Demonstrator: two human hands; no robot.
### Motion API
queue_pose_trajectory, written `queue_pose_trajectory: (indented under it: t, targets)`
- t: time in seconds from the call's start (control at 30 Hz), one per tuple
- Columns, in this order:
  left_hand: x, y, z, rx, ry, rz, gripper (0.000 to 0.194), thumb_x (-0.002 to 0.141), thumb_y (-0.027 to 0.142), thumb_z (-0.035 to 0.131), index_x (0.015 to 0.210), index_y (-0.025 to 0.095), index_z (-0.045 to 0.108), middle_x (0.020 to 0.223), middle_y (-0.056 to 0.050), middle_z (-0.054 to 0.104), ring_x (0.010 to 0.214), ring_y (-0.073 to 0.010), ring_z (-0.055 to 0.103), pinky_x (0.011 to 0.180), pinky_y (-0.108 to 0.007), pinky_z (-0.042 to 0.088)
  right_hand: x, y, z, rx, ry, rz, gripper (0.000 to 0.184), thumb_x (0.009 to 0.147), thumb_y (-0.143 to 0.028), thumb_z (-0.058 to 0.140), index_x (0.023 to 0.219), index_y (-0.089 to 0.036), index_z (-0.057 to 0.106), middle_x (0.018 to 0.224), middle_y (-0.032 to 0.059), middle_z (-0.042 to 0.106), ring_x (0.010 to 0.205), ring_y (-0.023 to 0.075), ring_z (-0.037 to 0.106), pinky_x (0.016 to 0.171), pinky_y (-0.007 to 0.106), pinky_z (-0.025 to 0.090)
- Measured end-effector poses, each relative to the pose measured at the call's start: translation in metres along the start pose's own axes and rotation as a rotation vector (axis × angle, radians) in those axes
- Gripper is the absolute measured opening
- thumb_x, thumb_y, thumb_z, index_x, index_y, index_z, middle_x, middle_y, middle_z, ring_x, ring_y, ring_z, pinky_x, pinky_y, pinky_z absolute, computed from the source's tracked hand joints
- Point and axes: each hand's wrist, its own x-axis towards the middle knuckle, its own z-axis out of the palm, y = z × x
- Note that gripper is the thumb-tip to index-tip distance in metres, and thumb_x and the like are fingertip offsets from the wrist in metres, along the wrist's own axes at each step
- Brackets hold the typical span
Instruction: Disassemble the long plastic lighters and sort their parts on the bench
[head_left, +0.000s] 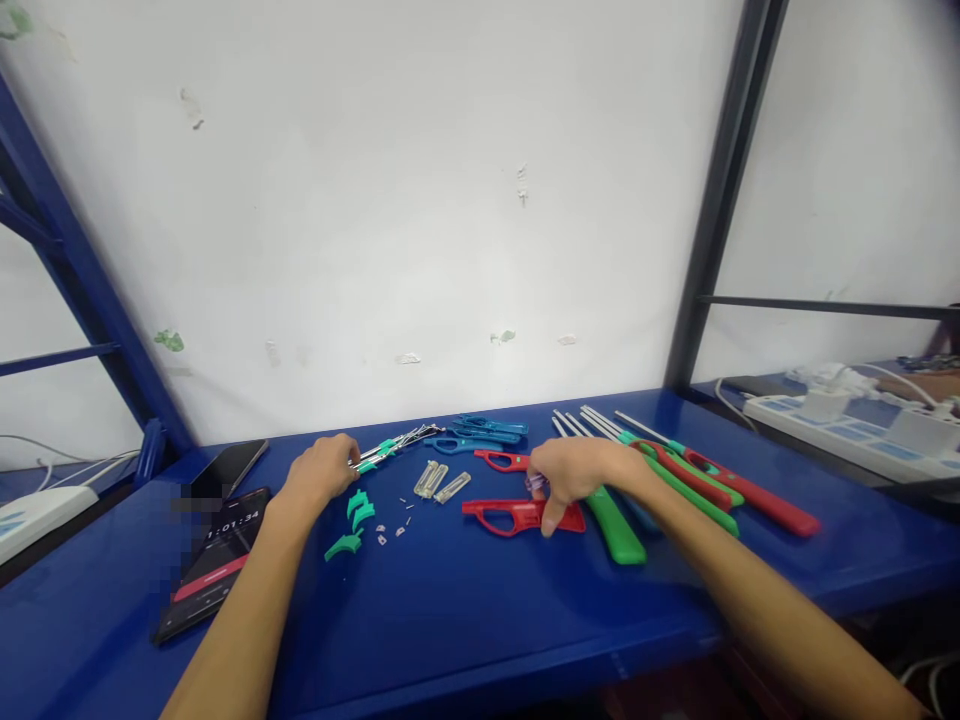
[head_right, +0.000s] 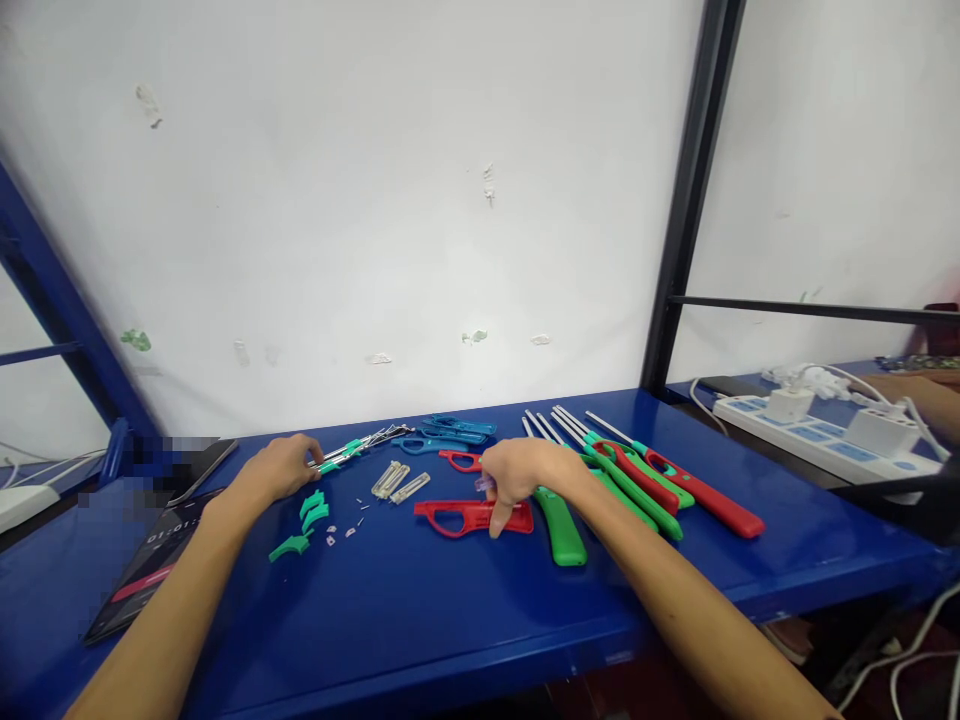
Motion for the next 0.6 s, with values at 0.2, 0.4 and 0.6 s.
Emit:
queue_pose_trajectory:
  t: [0.2, 0.4, 0.6]
  targets:
    - [0.001, 0.000, -0.001, 0.005, -0.010, -0.006, 0.038, 0.100, 0.042, 0.072, 0.130, 0.020, 0.065, 0.133, -0.009, 0.067, 0.118, -0.0261, 0.068, 0.100, -0.048, 0.060, 0.008, 0.006, -0.004, -0.139, 0.098, 0.253, 0.034, 0.096, -0.047, 0.080, 0.110, -0.016, 0.074, 0.112, 0.0080, 0.076, 0.102, 0.0253, 0.073, 0.091, 0.045, 0.059]
    - [-0.005, 0.004, -0.005, 0.007, 0.009, 0.001, 0.038, 0.101, 0.044, 0.071, 0.129, 0.020, 0.065, 0.131, -0.009, 0.068, 0.116, -0.0253, 0.069, 0.098, -0.047, 0.060, 0.013, 0.005, -0.002, -0.147, 0.225, 0.355, 0.036, 0.103, -0.042, 0.071, 0.130, -0.018, 0.068, 0.134, 0.0105, 0.069, 0.118, 0.0281, 0.069, 0.101, 0.052, 0.058]
    - [-0.012, 0.013, -0.011, 0.008, 0.042, -0.006, 0.037, 0.102, 0.047, 0.070, 0.125, 0.018, 0.066, 0.125, -0.008, 0.069, 0.112, -0.0245, 0.070, 0.097, -0.047, 0.061, -0.002, 0.028, -0.001, -0.104, 0.270, 0.486, 0.036, 0.104, -0.041, 0.071, 0.131, -0.018, 0.068, 0.132, 0.0104, 0.069, 0.112, 0.0265, 0.071, 0.095, 0.049, 0.061]
